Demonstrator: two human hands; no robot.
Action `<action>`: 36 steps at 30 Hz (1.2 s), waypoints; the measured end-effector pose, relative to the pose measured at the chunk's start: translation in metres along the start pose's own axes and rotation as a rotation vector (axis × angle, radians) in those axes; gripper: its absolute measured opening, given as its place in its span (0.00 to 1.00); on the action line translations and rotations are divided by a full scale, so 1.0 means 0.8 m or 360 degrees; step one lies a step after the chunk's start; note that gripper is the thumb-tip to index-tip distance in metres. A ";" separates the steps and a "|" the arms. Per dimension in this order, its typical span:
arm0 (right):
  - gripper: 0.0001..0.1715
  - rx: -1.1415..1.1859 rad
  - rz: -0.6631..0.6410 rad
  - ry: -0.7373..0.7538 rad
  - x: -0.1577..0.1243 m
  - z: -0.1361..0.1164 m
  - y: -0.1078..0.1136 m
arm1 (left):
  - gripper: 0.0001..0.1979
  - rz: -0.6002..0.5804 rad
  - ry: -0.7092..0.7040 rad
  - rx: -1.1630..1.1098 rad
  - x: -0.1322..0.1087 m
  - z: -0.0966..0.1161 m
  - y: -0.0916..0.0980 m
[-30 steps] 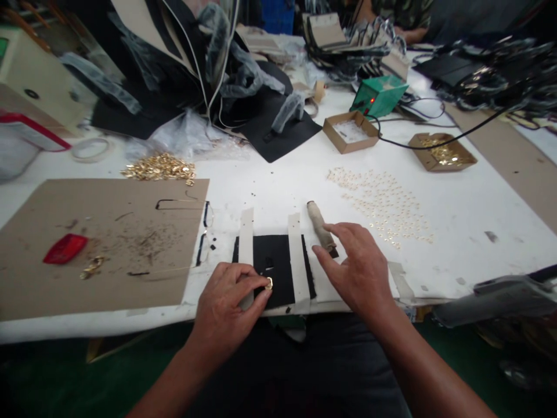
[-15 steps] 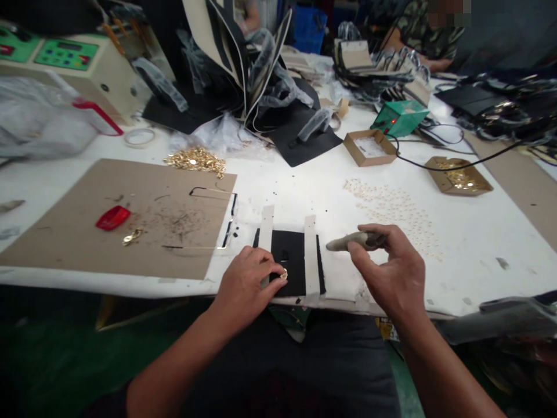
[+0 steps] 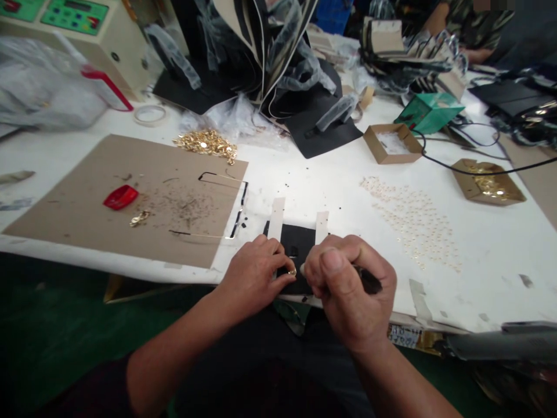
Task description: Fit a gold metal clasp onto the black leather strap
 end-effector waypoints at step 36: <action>0.18 -0.0192 -0.0220 -0.0240 -0.010 0.035 -0.024 | 0.06 -0.0106 -0.0026 -0.0059 0.002 -0.005 -0.007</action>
Point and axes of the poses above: each hand's wrist, its own x-axis towards the middle knuckle, its own y-axis out of the back of the hand, z = x × y, the point moved 7 cm from there along x, towards the middle knuckle, and after that the axes turned 3 degrees about z, right-handed, at the moved point
